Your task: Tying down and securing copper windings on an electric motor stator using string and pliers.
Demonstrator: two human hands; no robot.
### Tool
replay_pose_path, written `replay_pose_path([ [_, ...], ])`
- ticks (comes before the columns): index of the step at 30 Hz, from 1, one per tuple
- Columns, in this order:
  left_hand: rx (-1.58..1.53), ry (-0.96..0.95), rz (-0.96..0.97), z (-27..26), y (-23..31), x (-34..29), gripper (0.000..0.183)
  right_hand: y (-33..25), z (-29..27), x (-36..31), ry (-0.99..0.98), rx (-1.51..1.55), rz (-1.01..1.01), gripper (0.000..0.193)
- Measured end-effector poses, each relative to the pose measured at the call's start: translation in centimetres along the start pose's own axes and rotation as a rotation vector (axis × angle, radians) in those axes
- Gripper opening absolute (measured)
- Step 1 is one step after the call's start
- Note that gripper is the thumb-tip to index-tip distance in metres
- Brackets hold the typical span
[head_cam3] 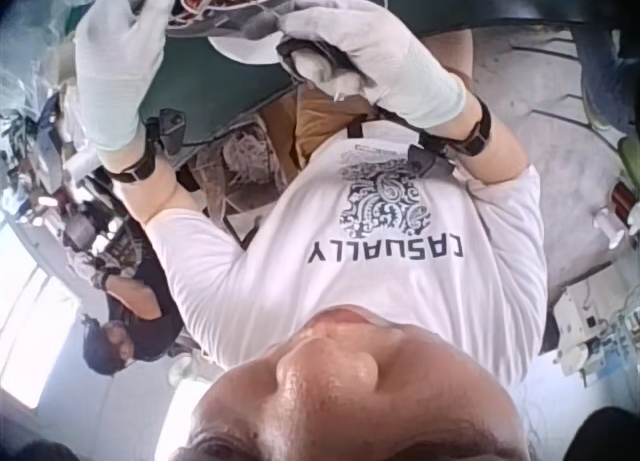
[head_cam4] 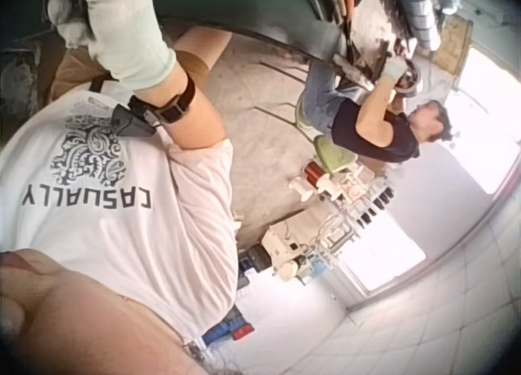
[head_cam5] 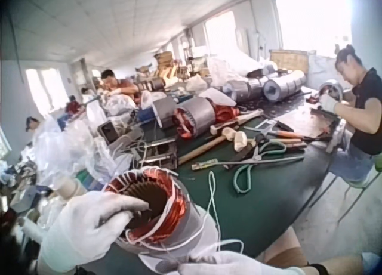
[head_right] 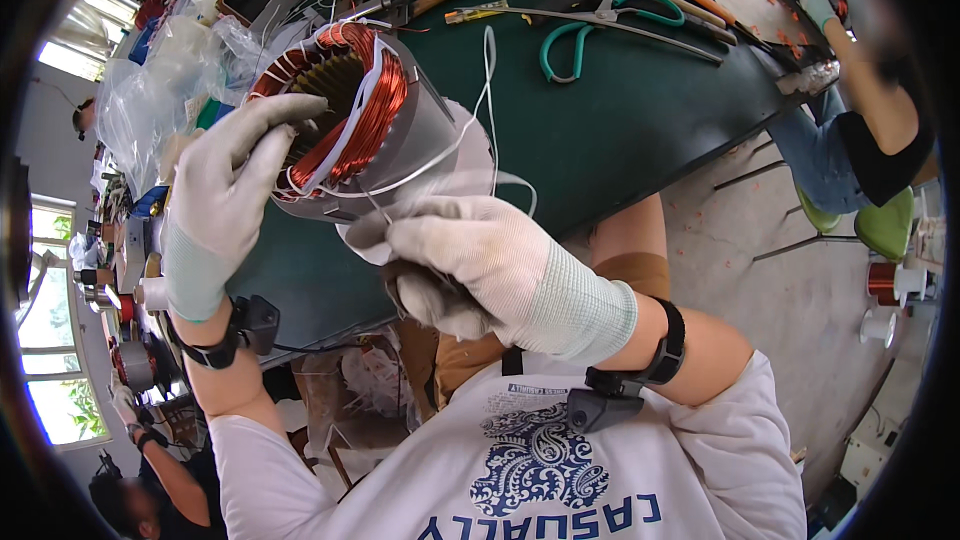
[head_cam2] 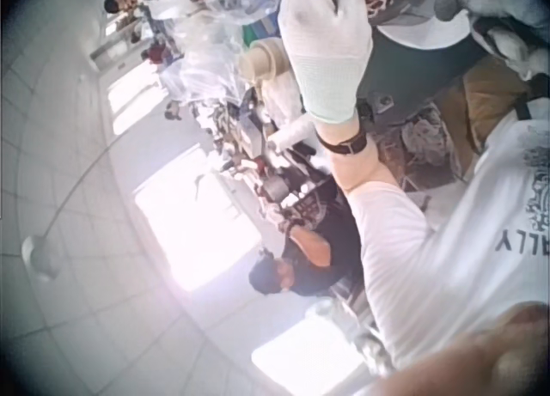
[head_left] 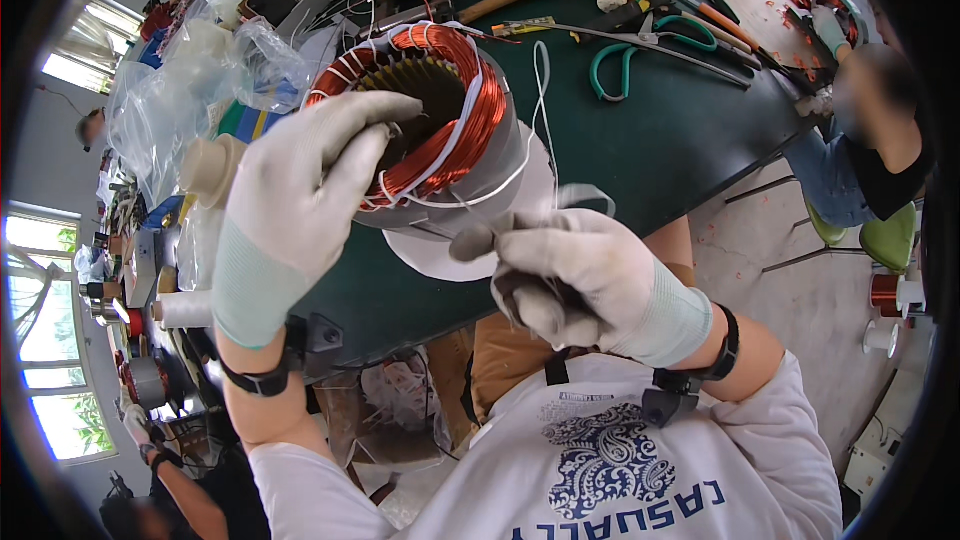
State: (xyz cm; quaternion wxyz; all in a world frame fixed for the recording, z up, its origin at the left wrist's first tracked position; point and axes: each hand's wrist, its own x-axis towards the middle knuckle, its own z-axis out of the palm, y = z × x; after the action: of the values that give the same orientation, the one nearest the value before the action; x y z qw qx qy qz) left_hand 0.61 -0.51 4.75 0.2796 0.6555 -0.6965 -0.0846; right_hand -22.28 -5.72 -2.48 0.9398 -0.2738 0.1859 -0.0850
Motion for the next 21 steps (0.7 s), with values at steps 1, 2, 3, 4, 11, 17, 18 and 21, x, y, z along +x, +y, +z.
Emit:
replay_pose_path([
  [1, 0.068, -0.052, 0.048, -0.5, 0.0, 0.5, 0.023, 0.1, 0.2, 0.1, 0.027, 0.061, -0.013, 0.027],
  [2, 0.115, -0.072, 0.079, -0.7, -0.2, 1.0, 0.024, 0.2, 0.5, 0.3, 0.032, 0.064, -0.013, 0.027],
  [3, 0.11, -0.077, 0.081, -1.0, -0.2, 1.5, 0.024, 0.1, 1.0, 0.5, 0.081, -0.005, -0.031, 0.025],
  [4, 0.123, -0.094, 0.087, -1.2, -0.1, 2.0, 0.025, 0.0, 1.2, 0.6, 0.131, -0.075, -0.05, 0.026],
  [11, 0.313, -0.566, 0.511, -2.1, -2.9, 5.2, 0.035, 0.2, -0.6, 3.3, 0.418, -1.456, -0.651, 0.022],
  [17, 0.836, 0.275, 0.725, -8.3, 1.7, 1.4, 0.026, -0.4, -3.2, -0.9, -0.318, 0.035, -0.308, 0.047],
  [18, 0.749, 0.19, 0.668, -7.4, 3.6, -0.2, 0.026, -0.1, -1.4, -0.3, -0.262, -0.098, -0.4, 0.047],
  [21, 0.569, -0.077, 0.764, -1.6, 3.9, 1.9, 0.028, 0.3, -1.1, -1.0, 0.035, -1.139, -0.921, 0.035],
])
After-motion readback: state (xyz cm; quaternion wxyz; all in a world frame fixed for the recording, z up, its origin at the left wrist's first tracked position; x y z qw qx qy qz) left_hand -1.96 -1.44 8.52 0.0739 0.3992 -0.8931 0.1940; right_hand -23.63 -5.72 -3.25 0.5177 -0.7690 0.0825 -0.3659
